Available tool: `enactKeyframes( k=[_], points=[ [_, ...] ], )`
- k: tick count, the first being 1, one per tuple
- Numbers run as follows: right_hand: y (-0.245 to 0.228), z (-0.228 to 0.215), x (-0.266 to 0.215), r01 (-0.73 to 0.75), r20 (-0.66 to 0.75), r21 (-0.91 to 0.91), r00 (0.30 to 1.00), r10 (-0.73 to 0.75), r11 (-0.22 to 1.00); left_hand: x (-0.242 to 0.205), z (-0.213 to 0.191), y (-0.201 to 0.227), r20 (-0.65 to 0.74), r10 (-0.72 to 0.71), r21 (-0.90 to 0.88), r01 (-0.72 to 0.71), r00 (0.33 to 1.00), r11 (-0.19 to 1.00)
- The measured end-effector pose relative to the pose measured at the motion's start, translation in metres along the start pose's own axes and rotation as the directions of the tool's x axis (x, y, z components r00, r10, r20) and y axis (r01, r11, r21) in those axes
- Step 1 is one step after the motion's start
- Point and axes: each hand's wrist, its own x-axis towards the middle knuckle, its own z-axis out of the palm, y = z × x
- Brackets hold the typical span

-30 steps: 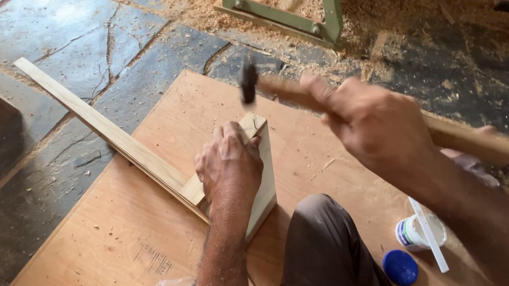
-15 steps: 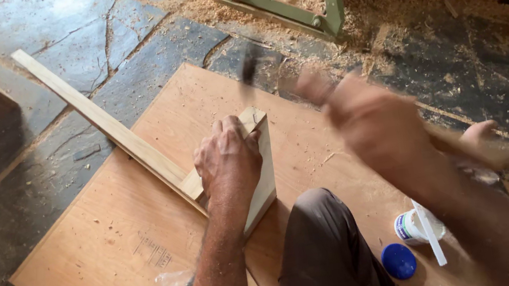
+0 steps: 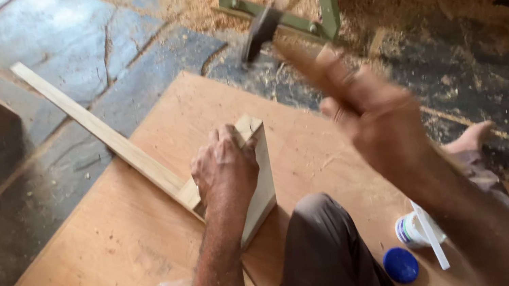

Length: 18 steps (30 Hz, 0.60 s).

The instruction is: The person assembles a wooden frame by applying glue to the joints and hammering nails into the wood to secure the pieces together.

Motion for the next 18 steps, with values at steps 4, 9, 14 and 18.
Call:
enactKeyframes(
  k=[4, 9, 14, 18],
  points=[
    [-0.004, 0.009, -0.001, 0.175, 0.124, -0.230, 0.981, -0.150, 0.957, -0.001, -0.002, 0.002, 0.029, -0.023, 0.011, 0.023, 0.999, 1.000],
    [-0.013, -0.005, 0.000, 0.026, 0.076, -0.126, 0.997, -0.017, 0.992, 0.000, -0.003, 0.001, 0.025, -0.016, 0.009, 0.016, 1.000, 1.000],
    [-0.010, 0.011, -0.007, 0.162, 0.275, -0.362, 0.960, -0.060, 0.918, -0.003, -0.001, -0.001, -0.034, 0.008, -0.010, -0.008, 0.999, 1.000],
    [0.025, 0.016, -0.025, 0.125, 0.033, 0.039, 0.991, -0.126, 0.991, -0.001, 0.002, -0.003, -0.013, -0.004, 0.016, 0.004, 1.000, 1.000]
  ],
)
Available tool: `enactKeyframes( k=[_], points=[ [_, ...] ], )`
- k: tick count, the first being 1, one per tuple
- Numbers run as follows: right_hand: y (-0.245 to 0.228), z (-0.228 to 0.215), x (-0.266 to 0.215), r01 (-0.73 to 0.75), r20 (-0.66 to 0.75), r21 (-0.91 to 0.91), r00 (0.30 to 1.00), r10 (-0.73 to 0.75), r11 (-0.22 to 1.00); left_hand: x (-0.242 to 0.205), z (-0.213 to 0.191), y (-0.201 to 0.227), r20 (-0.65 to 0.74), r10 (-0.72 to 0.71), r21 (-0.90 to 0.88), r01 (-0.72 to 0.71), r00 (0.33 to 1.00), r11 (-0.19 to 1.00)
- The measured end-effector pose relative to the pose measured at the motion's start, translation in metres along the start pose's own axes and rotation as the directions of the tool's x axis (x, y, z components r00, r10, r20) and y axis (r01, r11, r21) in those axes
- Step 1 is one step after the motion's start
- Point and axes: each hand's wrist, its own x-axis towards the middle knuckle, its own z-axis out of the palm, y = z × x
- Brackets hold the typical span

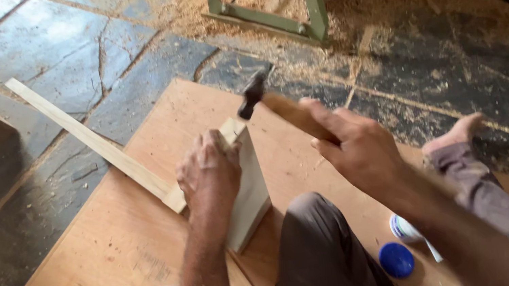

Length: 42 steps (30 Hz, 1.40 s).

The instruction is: The person assembles a wooden frame by applying glue to the joints and hammering nails into the wood to secure the pieces together.

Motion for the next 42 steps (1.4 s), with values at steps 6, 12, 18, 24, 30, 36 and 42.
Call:
enactKeyframes(
  k=[6, 12, 18, 24, 30, 36, 42],
  points=[
    [0.049, 0.053, -0.096, -0.269, -0.002, 0.546, 0.947, 0.322, 0.793, 0.003, -0.001, 0.000, 0.049, 0.006, 0.181, -0.015, 0.999, 0.983],
    [0.073, 0.089, -0.151, -0.505, 0.258, 0.708, 0.836, 0.484, 0.494, 0.031, -0.018, 0.019, 0.307, 0.207, 0.424, -0.328, 0.929, 0.844],
    [0.082, 0.085, -0.157, -0.578, 0.321, 0.631, 0.801, 0.505, 0.517, 0.046, -0.038, 0.033, 0.446, 0.319, 0.437, -0.515, 0.836, 0.737],
    [0.084, 0.085, -0.157, -0.592, 0.330, 0.608, 0.794, 0.510, 0.528, 0.043, -0.037, 0.027, 0.391, 0.386, 0.434, -0.537, 0.836, 0.724],
    [0.081, 0.086, -0.155, -0.587, 0.339, 0.597, 0.802, 0.491, 0.547, 0.046, -0.036, 0.025, 0.399, 0.362, 0.427, -0.520, 0.842, 0.739],
    [0.075, 0.085, -0.150, -0.599, 0.348, 0.569, 0.797, 0.494, 0.564, 0.040, -0.027, 0.011, 0.284, 0.410, 0.378, -0.494, 0.867, 0.783],
    [0.057, 0.060, -0.106, -0.409, 0.175, 0.440, 0.912, 0.371, 0.799, -0.003, -0.056, -0.014, 0.303, 0.065, 0.443, -0.201, 0.951, 0.873]
  ],
)
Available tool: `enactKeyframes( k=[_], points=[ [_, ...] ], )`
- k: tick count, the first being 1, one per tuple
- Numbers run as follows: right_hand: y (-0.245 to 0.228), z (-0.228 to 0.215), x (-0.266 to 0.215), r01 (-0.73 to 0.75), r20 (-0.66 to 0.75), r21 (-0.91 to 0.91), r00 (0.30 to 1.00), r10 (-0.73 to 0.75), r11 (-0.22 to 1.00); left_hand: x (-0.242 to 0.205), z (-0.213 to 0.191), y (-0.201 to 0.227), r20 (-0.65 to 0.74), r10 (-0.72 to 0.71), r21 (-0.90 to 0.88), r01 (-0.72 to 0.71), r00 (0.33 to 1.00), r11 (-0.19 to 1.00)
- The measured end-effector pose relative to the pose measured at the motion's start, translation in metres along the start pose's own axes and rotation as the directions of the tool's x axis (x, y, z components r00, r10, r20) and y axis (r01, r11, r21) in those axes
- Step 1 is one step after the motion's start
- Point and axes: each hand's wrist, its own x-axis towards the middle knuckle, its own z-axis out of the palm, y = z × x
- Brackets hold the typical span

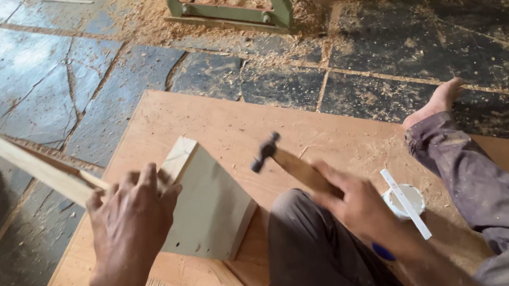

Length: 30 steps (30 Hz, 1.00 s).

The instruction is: The person assembles a wooden frame by applying glue to the joints and hammering nails into the wood to secure the pieces together.

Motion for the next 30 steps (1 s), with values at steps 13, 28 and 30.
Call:
enactKeyframes(
  k=[13, 28, 30],
  points=[
    [-0.149, -0.011, 0.055, 0.443, 0.027, -0.609, 0.841, -0.541, 0.658, -0.009, 0.038, -0.013, -0.332, 0.028, -0.427, -0.177, 0.943, 0.887],
    [-0.141, -0.018, 0.060, 0.448, -0.022, -0.556, 0.834, -0.551, 0.700, -0.011, 0.041, -0.006, -0.307, -0.012, -0.422, -0.124, 0.952, 0.898],
    [-0.138, -0.016, 0.056, 0.487, -0.151, -0.439, 0.789, -0.596, 0.756, -0.013, 0.043, -0.007, -0.335, -0.007, -0.427, -0.145, 0.942, 0.893]
  ],
)
